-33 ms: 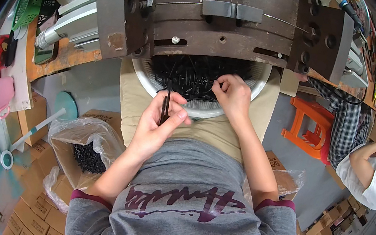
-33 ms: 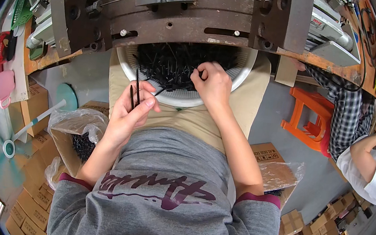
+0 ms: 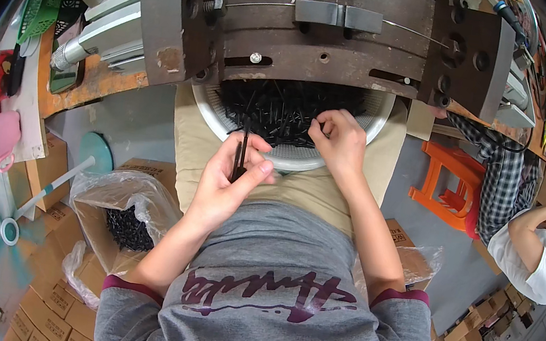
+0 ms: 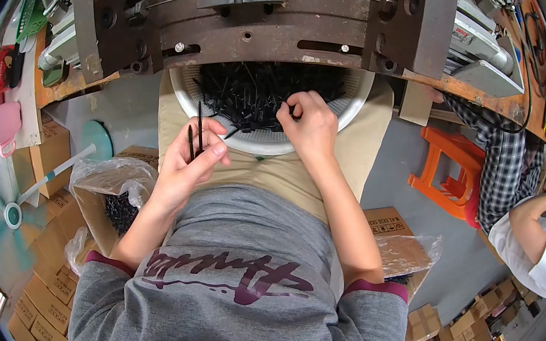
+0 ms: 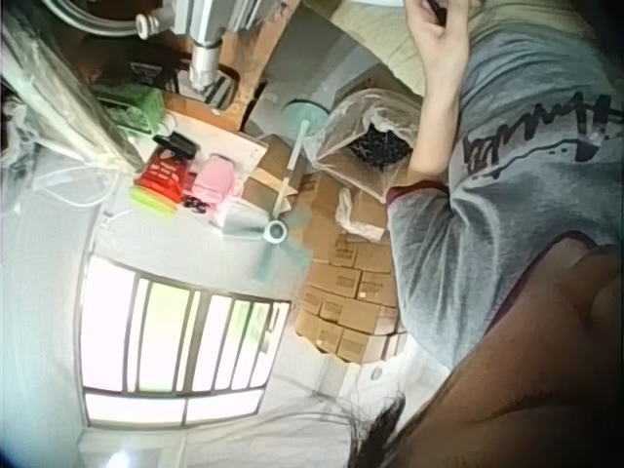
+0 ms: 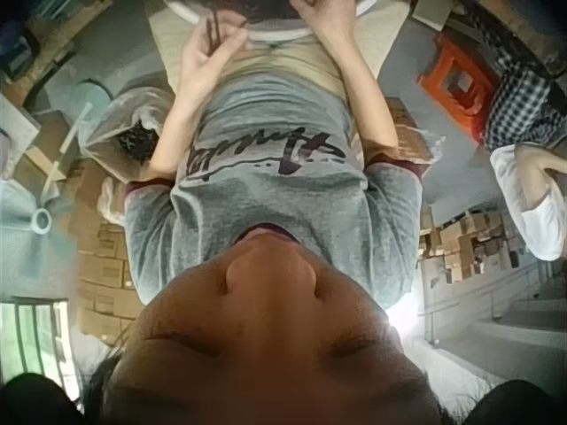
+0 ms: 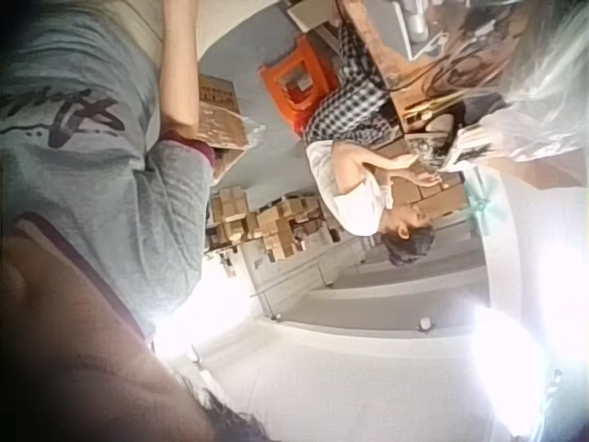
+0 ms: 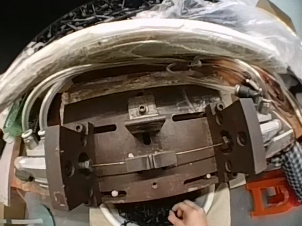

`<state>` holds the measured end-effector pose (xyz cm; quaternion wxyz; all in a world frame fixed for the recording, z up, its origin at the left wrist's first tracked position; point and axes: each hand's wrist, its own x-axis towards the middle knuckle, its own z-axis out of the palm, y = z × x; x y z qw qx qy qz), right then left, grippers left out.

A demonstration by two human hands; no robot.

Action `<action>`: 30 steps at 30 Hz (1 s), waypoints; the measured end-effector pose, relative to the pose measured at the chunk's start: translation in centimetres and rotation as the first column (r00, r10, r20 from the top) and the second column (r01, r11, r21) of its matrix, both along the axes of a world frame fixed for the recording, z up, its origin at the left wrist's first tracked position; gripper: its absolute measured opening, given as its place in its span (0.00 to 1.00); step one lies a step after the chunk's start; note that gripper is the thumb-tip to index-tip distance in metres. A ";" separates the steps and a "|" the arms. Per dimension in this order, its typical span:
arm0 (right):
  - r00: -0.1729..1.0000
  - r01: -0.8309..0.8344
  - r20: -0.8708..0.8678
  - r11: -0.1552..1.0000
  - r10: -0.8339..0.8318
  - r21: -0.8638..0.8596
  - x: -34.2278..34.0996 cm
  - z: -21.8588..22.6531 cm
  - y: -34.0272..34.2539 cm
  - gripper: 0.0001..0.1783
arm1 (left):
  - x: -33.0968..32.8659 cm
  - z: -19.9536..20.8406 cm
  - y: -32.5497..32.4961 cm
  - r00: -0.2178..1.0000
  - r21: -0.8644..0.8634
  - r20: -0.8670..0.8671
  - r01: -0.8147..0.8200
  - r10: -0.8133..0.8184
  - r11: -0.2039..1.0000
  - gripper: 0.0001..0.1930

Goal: Assembling small black plastic components using a pneumatic clamping machine.

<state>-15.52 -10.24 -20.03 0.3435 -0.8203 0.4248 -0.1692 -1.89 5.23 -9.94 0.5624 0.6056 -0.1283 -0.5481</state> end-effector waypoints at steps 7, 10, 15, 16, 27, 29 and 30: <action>0.917 0.088 0.374 0.986 -0.136 0.143 -3.2 4.1 2.7 0.06 | -0.7 -2.4 0.0 0.948 0.097 0.261 0.160 -0.181 0.982 0.12; 0.837 0.120 0.343 0.754 -0.427 0.646 -4.1 5.7 3.8 0.07 | -1.4 -3.7 -1.1 0.794 -0.060 0.590 0.223 -0.145 0.973 0.20; 0.780 -0.095 0.408 0.555 -0.473 0.826 -4.1 5.7 3.8 0.07 | -1.8 -3.5 -1.1 0.761 0.195 0.422 0.455 -0.493 0.869 0.15; 0.789 -0.119 0.405 0.533 -0.462 0.838 -4.1 5.7 3.6 0.08 | -1.9 -3.2 -1.0 0.764 0.237 0.392 0.454 -0.512 0.859 0.10; 0.964 0.194 0.140 0.957 -0.227 0.217 -4.0 2.4 -1.3 0.05 | 0.0 -0.7 -0.6 0.889 -0.027 -0.310 0.347 -0.338 0.937 0.16; 0.966 0.183 0.139 0.956 -0.218 0.229 -3.6 2.3 -1.4 0.05 | 0.0 -0.2 -0.5 0.882 -0.079 -0.309 0.350 -0.357 0.933 0.15; 0.966 0.180 0.139 0.955 -0.216 0.236 -3.4 2.2 -1.4 0.05 | 0.0 0.0 -0.5 0.877 -0.109 -0.302 0.358 -0.374 0.927 0.15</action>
